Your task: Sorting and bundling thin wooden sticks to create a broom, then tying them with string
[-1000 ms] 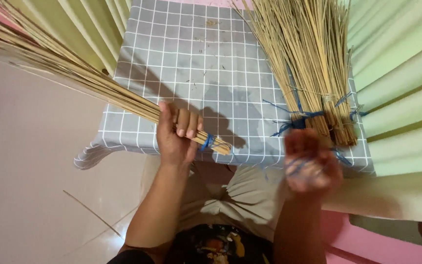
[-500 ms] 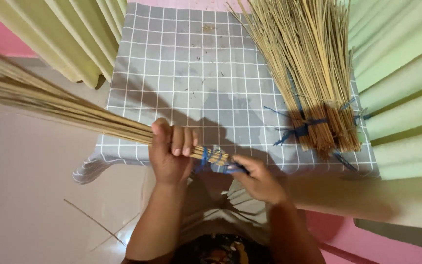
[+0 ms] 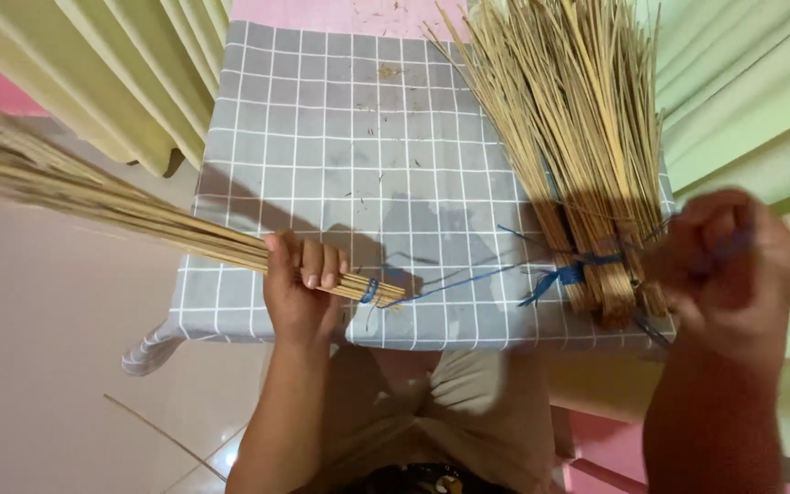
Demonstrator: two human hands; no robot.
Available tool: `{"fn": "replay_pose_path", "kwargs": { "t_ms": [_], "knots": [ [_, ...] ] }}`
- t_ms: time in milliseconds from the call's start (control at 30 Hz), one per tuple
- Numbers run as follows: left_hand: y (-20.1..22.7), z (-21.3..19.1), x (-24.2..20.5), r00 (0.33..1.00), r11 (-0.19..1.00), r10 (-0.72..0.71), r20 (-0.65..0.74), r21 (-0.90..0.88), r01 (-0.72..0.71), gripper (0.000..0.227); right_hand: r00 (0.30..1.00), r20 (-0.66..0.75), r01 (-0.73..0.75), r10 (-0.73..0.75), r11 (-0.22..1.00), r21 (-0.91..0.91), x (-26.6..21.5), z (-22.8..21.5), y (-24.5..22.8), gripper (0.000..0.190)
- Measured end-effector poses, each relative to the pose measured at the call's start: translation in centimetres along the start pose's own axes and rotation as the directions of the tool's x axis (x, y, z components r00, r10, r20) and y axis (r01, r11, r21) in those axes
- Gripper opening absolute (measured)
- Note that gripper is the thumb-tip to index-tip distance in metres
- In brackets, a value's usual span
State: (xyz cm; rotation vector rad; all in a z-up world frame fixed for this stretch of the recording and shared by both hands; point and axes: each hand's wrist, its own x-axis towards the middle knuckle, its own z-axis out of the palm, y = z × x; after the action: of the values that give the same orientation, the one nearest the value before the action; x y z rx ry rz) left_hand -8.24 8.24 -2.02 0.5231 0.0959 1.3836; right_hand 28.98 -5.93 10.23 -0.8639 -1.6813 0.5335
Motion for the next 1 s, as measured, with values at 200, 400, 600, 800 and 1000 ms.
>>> {"fn": "replay_pose_path", "kwargs": {
  "t_ms": [200,400,600,800,1000],
  "knots": [
    [0.6,1.5,0.9,0.99,0.984,0.13,-0.048,-0.112,-0.135,0.033,0.866,-0.373,-0.064,0.332,0.814,0.577,5.4,2.5,-0.7,0.014],
    [0.8,3.1,1.5,0.982,0.983,0.177,-0.063,-0.028,-0.179,0.039,0.964,-0.091,-0.062,0.249,0.544,0.837,4.2,2.2,0.6,0.038],
    [-0.8,4.9,0.7,0.989,0.989,0.145,-0.01,-0.035,-0.145,0.038,0.888,-0.127,-0.437,0.441,0.897,0.057,4.2,8.8,1.1,0.024],
    [-3.3,5.4,-0.5,0.969,0.965,0.169,0.178,0.168,-0.199,0.043,0.854,0.382,-0.23,0.354,0.914,-0.334,6.3,15.9,-1.2,0.054],
    [-2.3,4.1,-1.4,0.981,0.96,0.14,0.135,0.223,-0.168,0.046,0.745,0.415,-0.246,0.522,0.794,-0.557,3.7,14.9,0.5,0.021]
  ]
}}
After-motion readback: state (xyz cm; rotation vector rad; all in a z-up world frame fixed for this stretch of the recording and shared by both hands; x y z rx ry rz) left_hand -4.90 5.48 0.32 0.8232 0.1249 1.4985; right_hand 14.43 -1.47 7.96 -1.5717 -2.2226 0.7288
